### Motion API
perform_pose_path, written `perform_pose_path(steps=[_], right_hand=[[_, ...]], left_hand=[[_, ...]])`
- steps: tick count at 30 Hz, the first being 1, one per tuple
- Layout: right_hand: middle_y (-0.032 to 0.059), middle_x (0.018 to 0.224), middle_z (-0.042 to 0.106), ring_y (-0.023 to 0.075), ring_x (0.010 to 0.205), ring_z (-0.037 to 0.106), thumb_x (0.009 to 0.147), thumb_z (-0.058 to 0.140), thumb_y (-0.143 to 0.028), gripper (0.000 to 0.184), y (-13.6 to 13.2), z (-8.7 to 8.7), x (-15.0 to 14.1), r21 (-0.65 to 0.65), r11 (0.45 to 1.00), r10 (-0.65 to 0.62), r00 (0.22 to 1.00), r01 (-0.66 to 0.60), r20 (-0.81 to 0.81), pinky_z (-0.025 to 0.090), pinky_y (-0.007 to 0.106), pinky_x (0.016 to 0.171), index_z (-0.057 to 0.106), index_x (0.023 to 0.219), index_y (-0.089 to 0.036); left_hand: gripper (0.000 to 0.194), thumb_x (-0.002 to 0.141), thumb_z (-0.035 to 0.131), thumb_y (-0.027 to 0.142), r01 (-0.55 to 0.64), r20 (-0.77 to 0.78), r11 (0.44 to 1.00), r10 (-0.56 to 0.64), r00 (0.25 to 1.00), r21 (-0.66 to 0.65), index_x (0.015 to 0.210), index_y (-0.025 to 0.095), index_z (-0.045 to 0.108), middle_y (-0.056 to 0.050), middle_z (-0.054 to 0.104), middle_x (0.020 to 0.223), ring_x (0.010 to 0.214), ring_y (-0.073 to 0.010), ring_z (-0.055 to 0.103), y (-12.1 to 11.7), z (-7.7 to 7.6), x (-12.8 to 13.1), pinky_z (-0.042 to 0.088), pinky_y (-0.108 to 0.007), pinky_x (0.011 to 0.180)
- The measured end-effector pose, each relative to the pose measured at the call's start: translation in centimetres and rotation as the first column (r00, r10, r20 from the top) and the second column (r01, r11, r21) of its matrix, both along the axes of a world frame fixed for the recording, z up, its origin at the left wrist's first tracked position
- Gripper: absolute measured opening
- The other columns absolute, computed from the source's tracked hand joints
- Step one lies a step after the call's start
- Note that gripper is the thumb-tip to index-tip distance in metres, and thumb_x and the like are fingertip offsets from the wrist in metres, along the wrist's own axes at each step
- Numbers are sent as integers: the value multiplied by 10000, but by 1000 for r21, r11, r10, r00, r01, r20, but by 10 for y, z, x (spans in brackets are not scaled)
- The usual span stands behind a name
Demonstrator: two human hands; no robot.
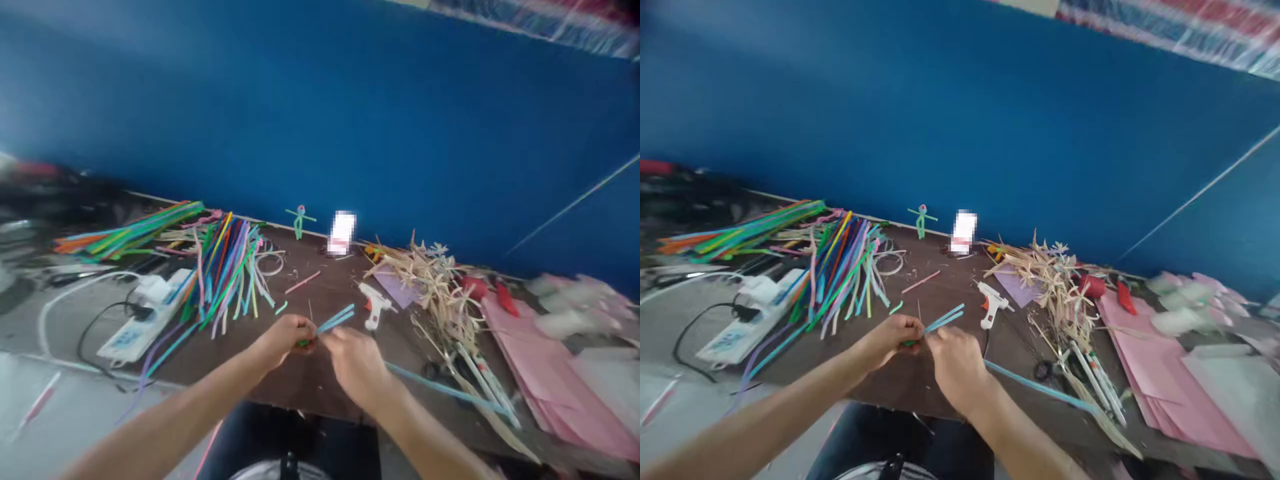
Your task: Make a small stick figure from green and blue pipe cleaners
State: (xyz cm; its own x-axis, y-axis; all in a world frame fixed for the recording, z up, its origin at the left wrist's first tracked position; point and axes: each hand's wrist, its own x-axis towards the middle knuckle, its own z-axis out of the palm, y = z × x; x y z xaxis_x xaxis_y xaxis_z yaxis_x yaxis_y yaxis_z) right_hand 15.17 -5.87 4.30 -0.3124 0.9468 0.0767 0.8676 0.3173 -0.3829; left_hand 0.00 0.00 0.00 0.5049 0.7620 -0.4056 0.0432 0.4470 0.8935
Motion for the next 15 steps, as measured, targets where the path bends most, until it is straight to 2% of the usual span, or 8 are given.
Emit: perform_pose_path(steps=[4, 6, 9, 12, 15], right_hand=[[31, 806, 657, 171, 747, 585, 733, 475, -137, 218, 13, -10, 10, -130, 989, -110, 954, 76, -279, 411, 262, 687, 653, 836, -209], [14, 720, 647, 154, 664, 581, 710, 508, -161, 158, 16, -14, 12, -269, 963, -134, 875, 5, -465, 425, 241, 617, 650, 772, -192], [-33, 494, 535, 107, 441, 495, 683, 547, -220, 72, 16, -19, 9, -432, 897, -236, 730, -89, -641, 382, 205, 426, 593, 651, -174], [-78, 423, 439, 72, 320, 400, 666, 559, -254, 84, 14, -26, 1, -511, 859, -402, 592, -19, -699, 312, 180, 319, 518, 678, -182], [-80, 468, 463, 68, 312, 420, 663, 560, -247, 116, 13, -33, -5, -490, 871, -437, 515, 37, -738, 314, 171, 299, 484, 726, -186]], left_hand=[[88, 603, 527, 205, 63, -141, 957, -23, 990, 283, 601, 123, 559, 31, 508, 493, 485, -88, 432, 3, 13, -1, 332, -200, 494], [82, 608, 526, 184, 156, -209, 907, -77, 975, 392, 622, 129, 585, 25, 542, 517, 524, -102, 463, 4, 21, -4, 334, -198, 511], [82, 607, 542, 162, 325, -244, 844, -239, 940, 426, 645, 137, 610, 20, 583, 576, 589, -116, 505, 8, 30, -10, 360, -197, 577], [87, 621, 552, 180, 322, -255, 841, -228, 940, 435, 672, 144, 612, 23, 583, 586, 596, -119, 513, 12, 28, -11, 364, -195, 585], [87, 636, 557, 210, 268, -234, 867, -181, 955, 421, 681, 146, 594, 31, 557, 562, 565, -112, 502, 13, 23, -9, 362, -195, 559]])
